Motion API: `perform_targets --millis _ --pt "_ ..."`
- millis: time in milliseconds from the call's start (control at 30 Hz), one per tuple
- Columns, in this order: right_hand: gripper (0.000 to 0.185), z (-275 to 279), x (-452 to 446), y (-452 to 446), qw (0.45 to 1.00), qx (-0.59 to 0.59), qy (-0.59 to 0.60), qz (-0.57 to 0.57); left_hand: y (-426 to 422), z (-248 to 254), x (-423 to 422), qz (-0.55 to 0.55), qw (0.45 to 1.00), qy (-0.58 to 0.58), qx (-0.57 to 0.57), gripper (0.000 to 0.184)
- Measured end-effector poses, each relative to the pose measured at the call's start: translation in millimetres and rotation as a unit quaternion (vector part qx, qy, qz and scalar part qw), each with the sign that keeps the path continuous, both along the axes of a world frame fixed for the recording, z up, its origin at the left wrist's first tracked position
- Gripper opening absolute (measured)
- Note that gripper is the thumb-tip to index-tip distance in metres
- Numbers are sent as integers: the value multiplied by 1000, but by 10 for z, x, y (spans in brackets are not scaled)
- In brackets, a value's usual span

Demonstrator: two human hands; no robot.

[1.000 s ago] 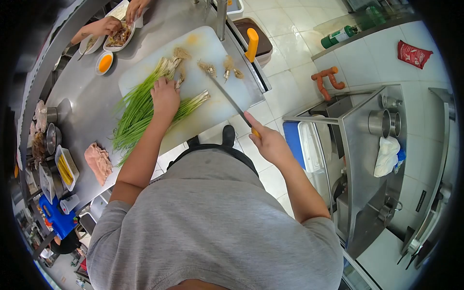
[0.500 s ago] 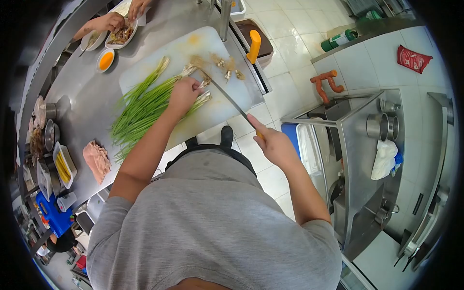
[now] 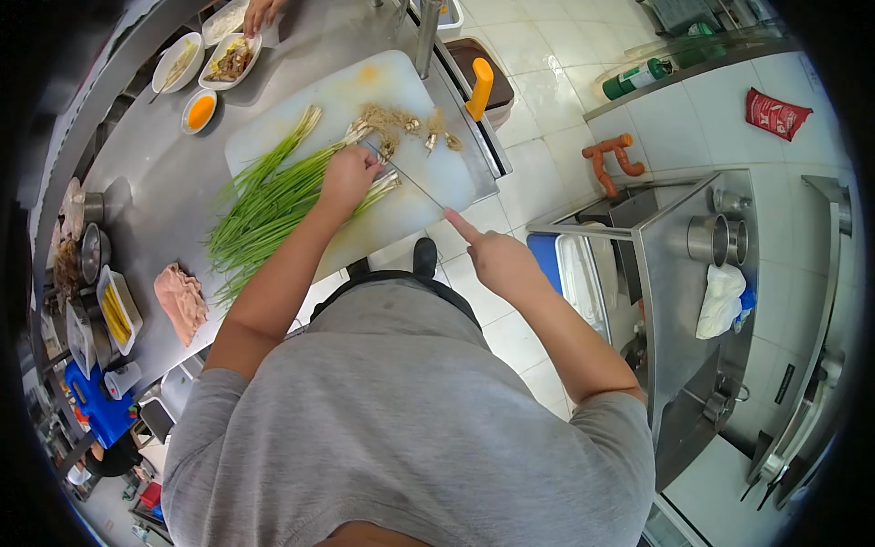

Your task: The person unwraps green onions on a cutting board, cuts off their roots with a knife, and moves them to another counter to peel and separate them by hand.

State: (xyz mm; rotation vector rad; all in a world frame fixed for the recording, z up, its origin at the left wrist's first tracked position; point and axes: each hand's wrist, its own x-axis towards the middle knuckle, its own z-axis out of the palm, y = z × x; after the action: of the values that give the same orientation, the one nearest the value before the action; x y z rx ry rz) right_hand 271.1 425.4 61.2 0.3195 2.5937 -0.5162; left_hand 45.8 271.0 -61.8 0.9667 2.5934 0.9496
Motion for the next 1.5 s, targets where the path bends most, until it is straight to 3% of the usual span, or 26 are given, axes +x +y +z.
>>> perform_targets --millis 167,233,333,433,533,633,733,833,933,1033,1133,1333,1500 --pt "65 -112 45 32 1000 20 21 1 -189 43 -13 -28 998 -7 -59 20" --pt "65 -88 119 71 998 5 27 -48 -328 183 -34 -43 995 -38 -83 22" --pt "64 -136 184 159 993 -54 54 -93 -330 395 -63 23 974 219 60 20" --pt "63 -109 172 115 986 -88 67 -122 -252 354 -262 61 946 315 36 26" --pt "63 25 135 53 980 -111 59 -152 -261 204 -536 47 999 2 -25 34" --pt "62 98 204 31 974 -131 65 -172 -313 252 -775 66 987 -135 -58 36" --pt "61 135 266 19 973 -130 61 -180 -261 75 -657 93 985 140 42 33" --pt "61 192 281 3 973 -129 63 -181 -229 175 -521 29 999 34 -30 36" --pt "61 217 277 -12 974 -129 71 -173 -187 148 -513 66 997 7 -28 40" --pt "61 181 263 -32 978 -118 91 -147 -97 103 -409 30 988 102 -110 39" --pt "61 122 199 -81 981 -114 108 -115 -91 -14 -276 3 989 141 -35 36" --pt "63 149 -21 -131 993 -67 62 -68 -156 40 -228 27 996 77 24 35" --pt "65 181 -126 -139 997 -37 51 -36 -155 -29 -228 34 996 81 26 31"
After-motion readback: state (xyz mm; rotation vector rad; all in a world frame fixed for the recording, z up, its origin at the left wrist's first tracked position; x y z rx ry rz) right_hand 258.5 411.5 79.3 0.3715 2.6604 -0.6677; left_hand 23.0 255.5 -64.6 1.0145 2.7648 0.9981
